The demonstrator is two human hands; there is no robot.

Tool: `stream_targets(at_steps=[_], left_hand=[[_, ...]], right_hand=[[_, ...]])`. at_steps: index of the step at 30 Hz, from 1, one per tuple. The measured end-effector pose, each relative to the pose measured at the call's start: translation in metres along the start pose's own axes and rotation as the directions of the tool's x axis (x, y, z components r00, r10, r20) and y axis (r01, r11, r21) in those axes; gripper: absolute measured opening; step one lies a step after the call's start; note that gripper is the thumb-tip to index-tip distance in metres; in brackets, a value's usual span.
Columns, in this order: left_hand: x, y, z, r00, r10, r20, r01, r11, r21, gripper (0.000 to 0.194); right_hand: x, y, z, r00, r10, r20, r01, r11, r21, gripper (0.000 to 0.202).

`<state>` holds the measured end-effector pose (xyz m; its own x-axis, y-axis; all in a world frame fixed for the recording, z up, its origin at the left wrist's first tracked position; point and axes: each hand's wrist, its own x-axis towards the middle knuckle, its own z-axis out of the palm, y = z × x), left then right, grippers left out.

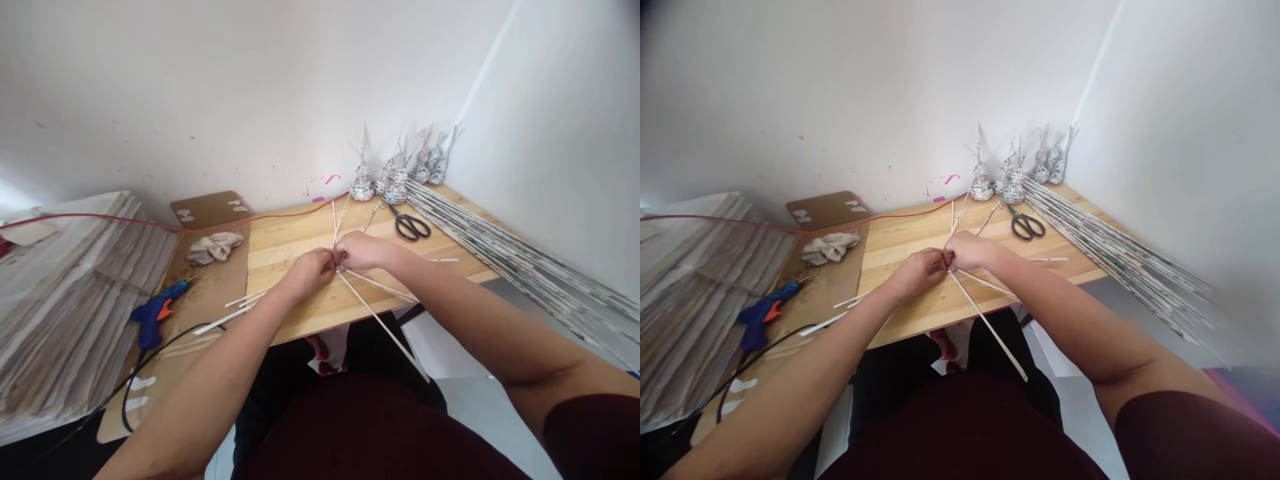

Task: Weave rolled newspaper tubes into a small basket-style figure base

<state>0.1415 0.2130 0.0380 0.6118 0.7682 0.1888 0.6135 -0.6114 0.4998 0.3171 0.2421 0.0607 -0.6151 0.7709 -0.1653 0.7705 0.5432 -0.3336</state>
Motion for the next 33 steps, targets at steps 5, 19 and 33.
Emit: stream_targets(at_steps=[5, 19, 33], left_hand=[[-0.001, -0.003, 0.001, 1.0, 0.006, -0.005, -0.006, 1.0, 0.009, 0.01], [-0.025, -0.006, -0.012, 1.0, -0.006, -0.013, 0.008, 0.987, 0.16, 0.011], [-0.064, 0.061, 0.033, 0.972, 0.234, 0.001, -0.228, 0.947, 0.226, 0.031]], right_hand=[[0.003, -0.001, -0.002, 0.997, 0.07, -0.007, -0.07, 0.997, 0.015, 0.016], [0.005, -0.01, -0.004, 0.993, 0.119, 0.006, -0.119, 0.993, 0.005, 0.022], [0.012, -0.02, -0.015, 0.964, 0.207, 0.169, -0.226, 0.969, 0.103, 0.022]])
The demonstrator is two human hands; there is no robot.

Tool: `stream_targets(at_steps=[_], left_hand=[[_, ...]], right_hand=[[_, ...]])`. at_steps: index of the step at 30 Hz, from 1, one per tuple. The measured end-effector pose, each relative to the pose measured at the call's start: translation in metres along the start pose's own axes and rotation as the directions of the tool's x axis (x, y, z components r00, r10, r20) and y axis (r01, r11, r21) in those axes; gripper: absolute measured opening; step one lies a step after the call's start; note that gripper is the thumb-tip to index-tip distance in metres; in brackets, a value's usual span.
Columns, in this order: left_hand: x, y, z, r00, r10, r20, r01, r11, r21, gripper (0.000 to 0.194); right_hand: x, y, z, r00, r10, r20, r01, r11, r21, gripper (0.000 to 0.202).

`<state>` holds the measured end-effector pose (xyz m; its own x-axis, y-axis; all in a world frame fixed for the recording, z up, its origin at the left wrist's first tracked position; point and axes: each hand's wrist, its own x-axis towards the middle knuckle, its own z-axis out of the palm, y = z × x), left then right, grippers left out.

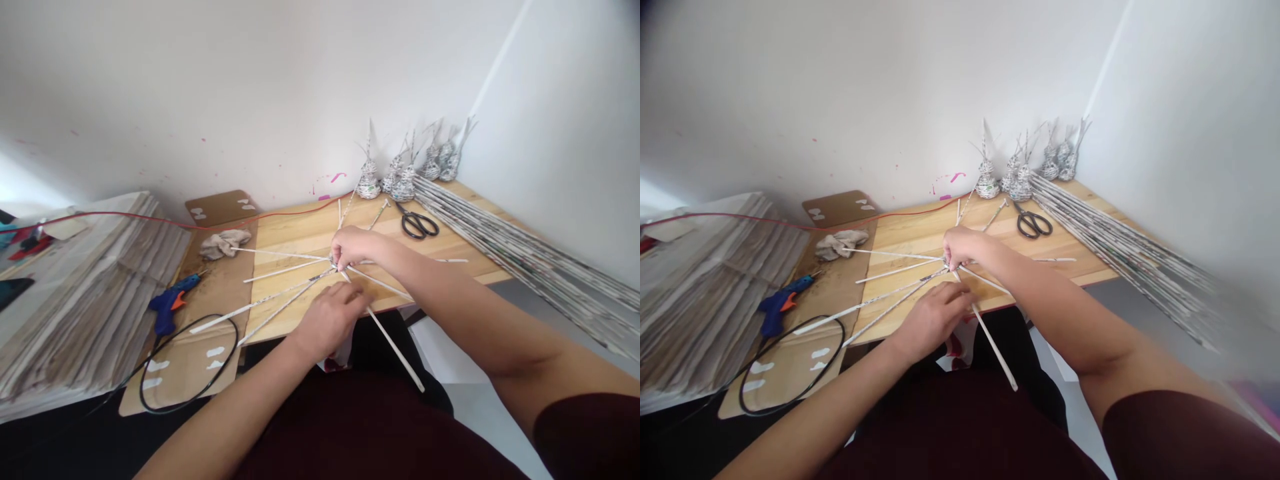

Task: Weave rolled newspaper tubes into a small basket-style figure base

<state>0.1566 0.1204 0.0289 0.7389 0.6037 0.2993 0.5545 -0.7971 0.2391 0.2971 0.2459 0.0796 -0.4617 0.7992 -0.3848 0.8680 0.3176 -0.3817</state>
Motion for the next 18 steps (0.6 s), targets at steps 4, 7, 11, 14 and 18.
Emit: stream_targets(at_steps=[4, 7, 11, 14, 18], left_hand=[[0.003, 0.006, 0.002, 0.994, 0.075, 0.081, -0.08, 0.995, 0.063, 0.023], [-0.003, 0.002, -0.004, 0.989, 0.104, 0.108, -0.107, 0.994, 0.017, 0.02], [-0.015, 0.002, -0.008, 0.987, 0.131, 0.093, -0.126, 0.991, -0.052, 0.021], [-0.019, 0.005, -0.005, 0.982, 0.162, 0.101, -0.158, 0.986, -0.042, 0.029], [-0.02, 0.006, 0.008, 0.975, 0.218, 0.053, -0.221, 0.973, 0.061, 0.029]], right_hand=[[0.0, -0.001, -0.002, 0.999, -0.017, 0.028, 0.019, 0.998, -0.054, 0.022], [0.003, 0.003, -0.001, 0.999, -0.021, 0.046, 0.022, 1.0, -0.018, 0.022], [0.008, 0.009, -0.001, 0.997, -0.034, 0.071, 0.032, 0.999, 0.034, 0.023], [0.011, 0.011, -0.001, 0.995, -0.033, 0.097, 0.028, 0.998, 0.055, 0.025], [0.011, 0.01, -0.002, 0.995, -0.023, 0.094, 0.021, 1.0, 0.022, 0.026]])
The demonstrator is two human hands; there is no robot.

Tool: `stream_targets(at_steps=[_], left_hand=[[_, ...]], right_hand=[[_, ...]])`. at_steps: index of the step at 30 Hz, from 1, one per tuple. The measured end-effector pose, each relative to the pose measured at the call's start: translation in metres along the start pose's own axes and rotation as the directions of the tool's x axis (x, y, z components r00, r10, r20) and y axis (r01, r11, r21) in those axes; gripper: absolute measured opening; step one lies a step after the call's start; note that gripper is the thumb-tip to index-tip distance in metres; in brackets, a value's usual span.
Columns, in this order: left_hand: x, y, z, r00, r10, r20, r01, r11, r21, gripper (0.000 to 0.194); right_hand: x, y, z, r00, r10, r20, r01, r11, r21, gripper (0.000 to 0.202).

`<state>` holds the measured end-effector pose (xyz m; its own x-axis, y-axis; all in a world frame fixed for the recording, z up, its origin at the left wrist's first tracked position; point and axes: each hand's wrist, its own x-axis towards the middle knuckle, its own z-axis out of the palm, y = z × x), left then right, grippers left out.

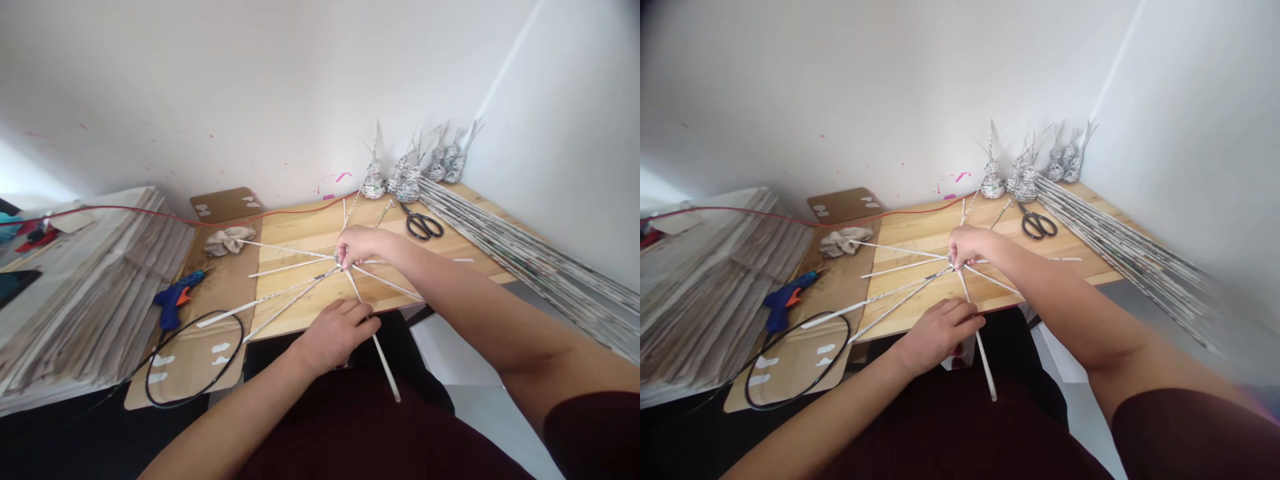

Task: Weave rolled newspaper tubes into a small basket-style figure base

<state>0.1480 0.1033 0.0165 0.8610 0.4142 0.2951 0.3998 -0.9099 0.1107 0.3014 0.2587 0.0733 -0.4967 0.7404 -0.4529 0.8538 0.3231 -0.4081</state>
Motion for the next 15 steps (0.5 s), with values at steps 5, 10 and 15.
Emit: stream_targets(at_steps=[5, 10, 15], left_hand=[[-0.002, -0.001, 0.001, 0.986, 0.082, -0.148, -0.079, 0.997, 0.027, 0.023], [-0.008, -0.002, -0.009, 0.974, 0.038, -0.223, -0.052, 0.997, -0.06, 0.022], [-0.014, -0.005, -0.003, 0.982, 0.053, -0.182, -0.067, 0.995, -0.073, 0.023]], right_hand=[[-0.001, 0.0, 0.0, 1.0, 0.012, 0.005, -0.012, 0.999, 0.034, 0.025], [-0.003, -0.004, -0.002, 0.999, 0.035, 0.019, -0.036, 0.999, 0.017, 0.024], [-0.004, -0.007, -0.002, 1.0, 0.018, 0.003, -0.018, 1.0, -0.004, 0.023]])
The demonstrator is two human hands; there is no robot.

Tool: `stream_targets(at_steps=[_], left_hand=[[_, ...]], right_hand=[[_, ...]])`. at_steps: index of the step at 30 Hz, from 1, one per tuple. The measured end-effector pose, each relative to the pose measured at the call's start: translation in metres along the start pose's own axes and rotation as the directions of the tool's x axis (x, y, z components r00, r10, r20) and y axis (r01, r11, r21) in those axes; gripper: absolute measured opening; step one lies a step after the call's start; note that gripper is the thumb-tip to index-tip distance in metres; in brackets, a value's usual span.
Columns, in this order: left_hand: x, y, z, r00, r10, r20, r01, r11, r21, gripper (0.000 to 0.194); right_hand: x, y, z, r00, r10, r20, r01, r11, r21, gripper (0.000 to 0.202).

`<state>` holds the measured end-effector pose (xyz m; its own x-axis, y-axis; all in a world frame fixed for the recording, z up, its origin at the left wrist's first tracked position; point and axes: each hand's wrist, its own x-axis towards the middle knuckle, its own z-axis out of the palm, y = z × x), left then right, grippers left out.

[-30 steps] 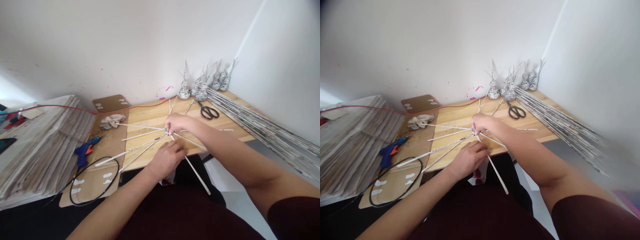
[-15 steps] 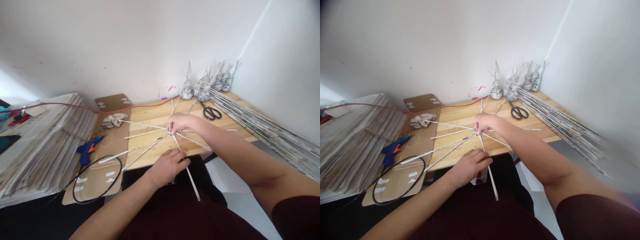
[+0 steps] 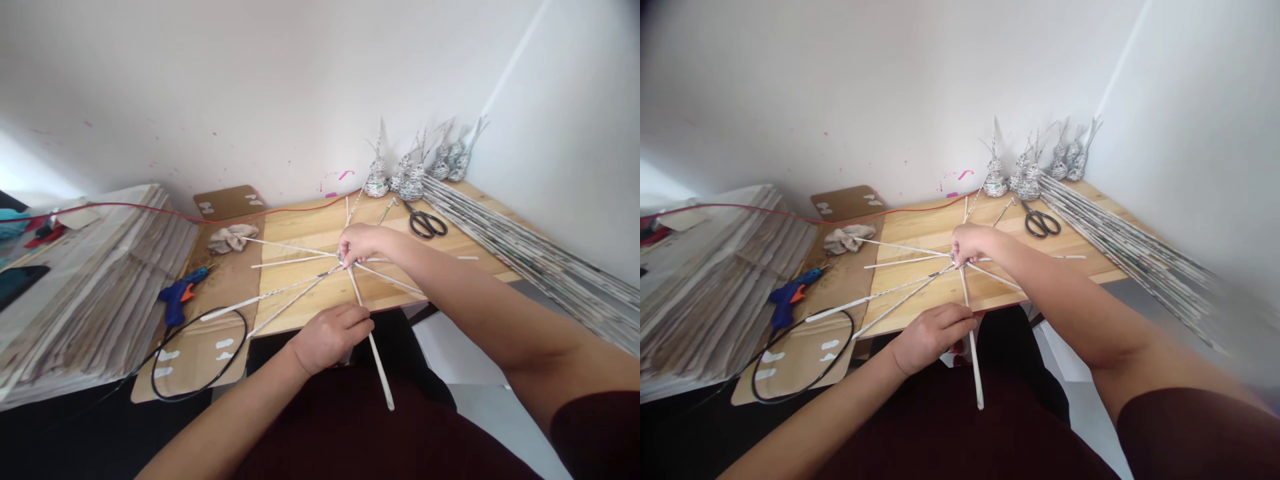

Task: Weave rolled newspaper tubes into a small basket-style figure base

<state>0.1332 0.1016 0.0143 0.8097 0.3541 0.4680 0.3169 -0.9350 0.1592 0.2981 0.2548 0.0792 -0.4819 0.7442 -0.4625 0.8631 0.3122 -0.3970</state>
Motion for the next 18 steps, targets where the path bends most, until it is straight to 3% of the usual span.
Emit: stream_targets(at_steps=[6, 9, 10, 12, 15, 18], left_hand=[[-0.007, 0.002, -0.006, 0.996, -0.025, 0.086, 0.026, 1.0, -0.016, 0.025], [-0.017, -0.007, -0.02, 0.976, -0.211, 0.046, 0.208, 0.976, 0.061, 0.033], [-0.022, -0.013, -0.026, 0.945, -0.326, -0.006, 0.325, 0.94, 0.103, 0.034], [-0.03, -0.027, -0.039, 0.82, -0.566, -0.087, 0.572, 0.8, 0.181, 0.031], [-0.036, -0.044, -0.058, 0.606, -0.795, 0.016, 0.777, 0.596, 0.202, 0.022], [-0.031, -0.048, -0.072, 0.468, -0.875, 0.12, 0.863, 0.482, 0.153, 0.024]], right_hand=[[0.0, -0.001, 0.003, 0.999, -0.005, -0.036, 0.003, 0.999, -0.053, 0.024], [-0.001, -0.004, 0.002, 0.999, 0.004, -0.043, -0.007, 0.997, -0.08, 0.023], [-0.001, -0.004, 0.002, 0.999, 0.007, -0.046, -0.011, 0.995, -0.096, 0.023], [-0.001, -0.005, 0.002, 0.999, 0.008, -0.052, -0.014, 0.992, -0.125, 0.024], [0.0, -0.003, 0.002, 0.998, -0.002, -0.056, -0.006, 0.99, -0.141, 0.026], [0.001, -0.001, 0.003, 0.998, -0.014, -0.065, 0.004, 0.989, -0.146, 0.027]])
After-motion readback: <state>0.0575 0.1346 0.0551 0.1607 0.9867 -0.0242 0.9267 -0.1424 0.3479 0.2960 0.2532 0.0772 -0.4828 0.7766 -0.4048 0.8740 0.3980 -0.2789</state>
